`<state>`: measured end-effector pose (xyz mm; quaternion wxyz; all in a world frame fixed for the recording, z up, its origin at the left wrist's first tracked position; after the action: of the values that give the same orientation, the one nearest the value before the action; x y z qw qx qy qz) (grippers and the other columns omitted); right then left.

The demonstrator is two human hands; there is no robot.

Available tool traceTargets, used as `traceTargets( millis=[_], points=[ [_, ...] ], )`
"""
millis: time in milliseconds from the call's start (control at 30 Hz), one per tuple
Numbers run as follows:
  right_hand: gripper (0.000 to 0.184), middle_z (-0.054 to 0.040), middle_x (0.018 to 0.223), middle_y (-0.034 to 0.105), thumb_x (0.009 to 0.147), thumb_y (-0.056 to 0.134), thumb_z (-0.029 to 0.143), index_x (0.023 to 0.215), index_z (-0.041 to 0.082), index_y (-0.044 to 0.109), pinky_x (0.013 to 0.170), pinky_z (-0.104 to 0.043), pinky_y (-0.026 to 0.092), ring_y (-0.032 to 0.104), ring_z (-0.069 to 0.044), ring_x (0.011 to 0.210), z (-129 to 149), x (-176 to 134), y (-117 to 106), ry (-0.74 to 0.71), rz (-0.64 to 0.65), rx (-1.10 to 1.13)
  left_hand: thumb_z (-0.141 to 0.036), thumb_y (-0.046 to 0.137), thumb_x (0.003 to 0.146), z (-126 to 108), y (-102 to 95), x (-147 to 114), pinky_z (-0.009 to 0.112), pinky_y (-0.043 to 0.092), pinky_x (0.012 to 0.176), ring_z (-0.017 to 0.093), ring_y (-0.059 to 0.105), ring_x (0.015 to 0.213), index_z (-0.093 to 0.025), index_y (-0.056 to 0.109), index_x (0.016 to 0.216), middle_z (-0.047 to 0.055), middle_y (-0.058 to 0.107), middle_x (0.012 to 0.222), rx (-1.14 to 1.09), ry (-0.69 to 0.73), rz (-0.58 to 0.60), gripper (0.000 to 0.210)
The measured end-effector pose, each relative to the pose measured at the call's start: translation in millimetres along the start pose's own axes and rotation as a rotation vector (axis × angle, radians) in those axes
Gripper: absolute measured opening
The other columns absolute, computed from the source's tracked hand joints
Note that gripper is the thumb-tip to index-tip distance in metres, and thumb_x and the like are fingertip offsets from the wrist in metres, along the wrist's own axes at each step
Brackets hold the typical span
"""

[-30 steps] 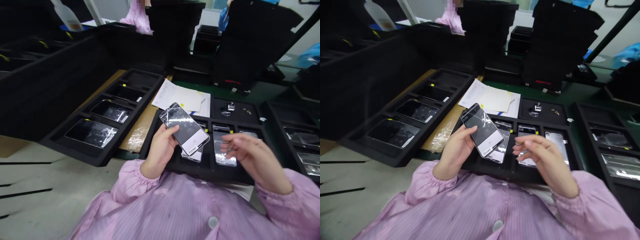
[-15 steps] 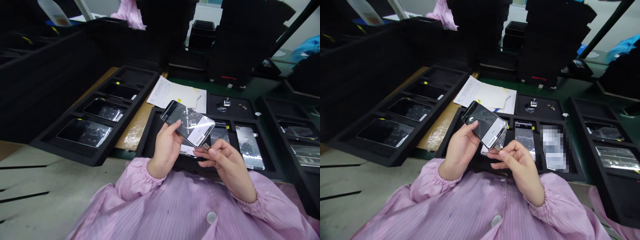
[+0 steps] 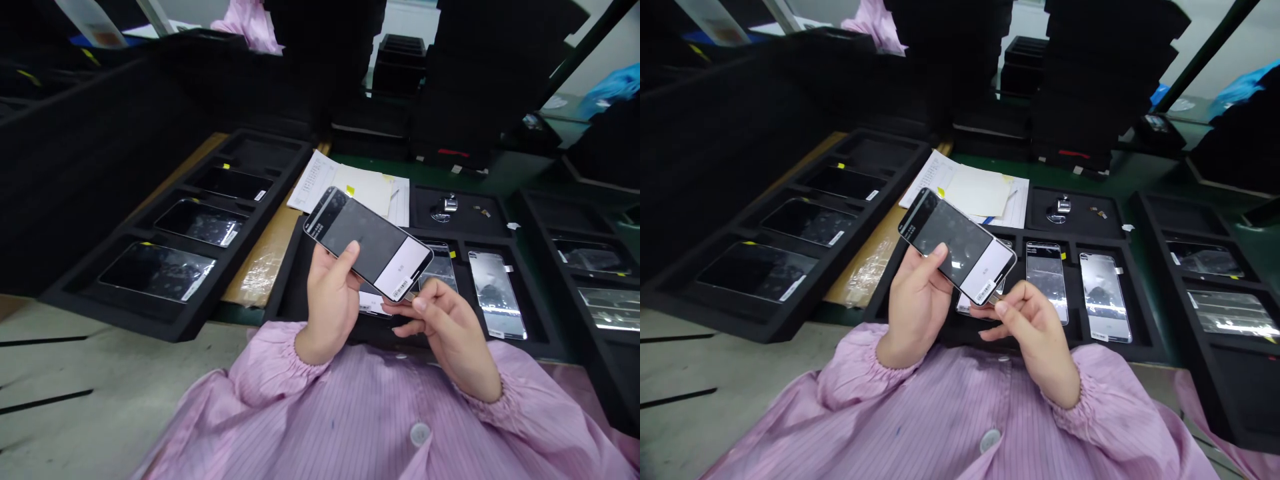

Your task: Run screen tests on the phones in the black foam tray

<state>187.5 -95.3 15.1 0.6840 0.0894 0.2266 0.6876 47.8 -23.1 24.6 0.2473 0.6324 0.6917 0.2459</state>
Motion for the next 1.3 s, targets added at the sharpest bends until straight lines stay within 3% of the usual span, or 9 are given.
traceTargets(
  millis=[267, 500, 667, 767, 900, 1000, 1133, 1200, 1300],
  points=[
    [0.033, -0.0051, 0.082, 0.077, 0.083, 0.078, 0.044, 0.082, 0.020, 0.056, 0.057, -0.022, 0.062, 0.076, -0.020, 0.081, -3.2, 7.0, 0.6, -0.058, -0.015, -0.121, -0.023, 0.071, 0.085, -6.2, 1.1, -4.3, 0.035, 0.050, 0.105, 0.024, 0.061, 0.124, -0.028, 0.060, 0.127, 0.004, 0.067, 0.131, 0.073, 0.078, 0.013, 0.044],
    [0.048, 0.0013, 0.082, 0.072, 0.063, 0.091, 0.046, 0.090, 0.025, 0.057, 0.049, -0.025, 0.057, 0.069, -0.018, 0.071, -8.2, 16.6, 0.3, -0.031, 0.033, -0.152, -0.027, 0.073, 0.084, -7.1, 6.4, -12.0, 0.033, 0.054, 0.101, 0.025, 0.063, 0.121, -0.028, 0.064, 0.121, 0.004, 0.069, 0.124, 0.055, -0.106, 0.047, 0.038],
    [0.042, -0.0022, 0.090, 0.074, 0.062, 0.092, 0.037, 0.095, 0.022, 0.072, 0.076, -0.034, 0.059, 0.070, -0.022, 0.084, 45.0, 51.1, -41.5, -0.020, 0.327, -0.873, -0.028, 0.081, 0.075, -28.3, -11.6, 0.8, 0.039, 0.059, 0.091, 0.028, 0.070, 0.107, -0.026, 0.062, 0.126, 0.007, 0.073, 0.116, 0.256, -0.224, 0.112, 0.055],
    [0.023, -0.0034, 0.091, 0.071, 0.082, 0.080, 0.037, 0.095, 0.020, 0.071, 0.078, -0.033, 0.058, 0.068, -0.017, 0.081, 97.2, 89.2, -100.9, -0.147, -0.208, -1.212, -0.033, 0.082, 0.073, -49.5, -44.0, 26.0, 0.044, 0.058, 0.093, 0.031, 0.069, 0.107, -0.029, 0.056, 0.136, 0.008, 0.073, 0.117, 0.522, -0.133, 0.074, 0.069],
    [0.027, -0.0077, 0.115, 0.065, 0.099, 0.061, 0.038, 0.116, 0.018, 0.063, 0.082, -0.036, 0.058, 0.065, -0.018, 0.095, 123.1, 129.2, -162.9, -0.173, -0.460, -1.296, -0.040, 0.084, 0.065, -52.6, -80.4, 55.2, 0.052, 0.040, 0.113, 0.038, 0.056, 0.128, -0.024, 0.065, 0.125, 0.010, 0.068, 0.129, 0.876, -0.110, 0.184, 0.065],
    [0.025, -0.0067, 0.113, 0.064, 0.098, 0.062, 0.036, 0.114, 0.017, 0.063, 0.083, -0.038, 0.057, 0.064, -0.018, 0.094, 120.6, 148.9, -191.1, -0.158, -0.578, -1.352, -0.035, 0.078, 0.067, -41.8, -79.0, 52.7, 0.061, 0.028, 0.118, 0.045, 0.046, 0.137, -0.018, 0.067, 0.119, 0.017, 0.062, 0.137, 1.162, -0.016, 0.134, 0.056],
    [0.006, -0.0058, 0.086, 0.066, 0.089, 0.067, 0.019, 0.091, 0.013, 0.067, 0.082, -0.037, 0.052, 0.062, -0.018, 0.082, 122.4, 163.2, -204.1, -0.172, -0.625, -1.387, -0.026, 0.057, 0.083, -13.4, -38.7, 23.2, 0.059, 0.015, 0.122, 0.041, 0.025, 0.150, -0.009, 0.059, 0.132, 0.024, 0.044, 0.153, 1.460, 0.351, 0.270, 0.052],
    [0.005, -0.0074, 0.078, 0.065, 0.085, 0.065, 0.014, 0.084, 0.013, 0.069, 0.078, -0.037, 0.050, 0.062, -0.020, 0.078, 126.5, 159.2, -195.9, -0.216, -0.604, -1.376, -0.027, 0.054, 0.085, 10.4, -22.9, 10.4, 0.059, 0.022, 0.120, 0.042, 0.035, 0.146, -0.006, 0.053, 0.138, 0.027, 0.053, 0.144, 1.446, 0.261, 0.427, 0.057],
    [0.016, -0.0079, 0.083, 0.069, 0.087, 0.061, 0.023, 0.095, 0.016, 0.073, 0.069, -0.034, 0.050, 0.063, -0.021, 0.077, 125.9, 126.8, -163.1, -0.321, -0.539, -1.320, -0.027, 0.062, 0.080, 35.1, -16.0, 0.2, 0.062, 0.019, 0.119, 0.044, 0.038, 0.143, -0.008, 0.053, 0.137, 0.026, 0.066, 0.127, 1.326, 0.155, 0.388, 0.061]
  ],
)
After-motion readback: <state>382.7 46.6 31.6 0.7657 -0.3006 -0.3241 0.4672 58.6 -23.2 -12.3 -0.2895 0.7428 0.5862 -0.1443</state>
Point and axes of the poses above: each hand's wrist, its own x-axis towards the middle knuckle, its own y-axis out of the palm, z = x × y, the point moved 2 cm from there along x, towards the middle knuckle
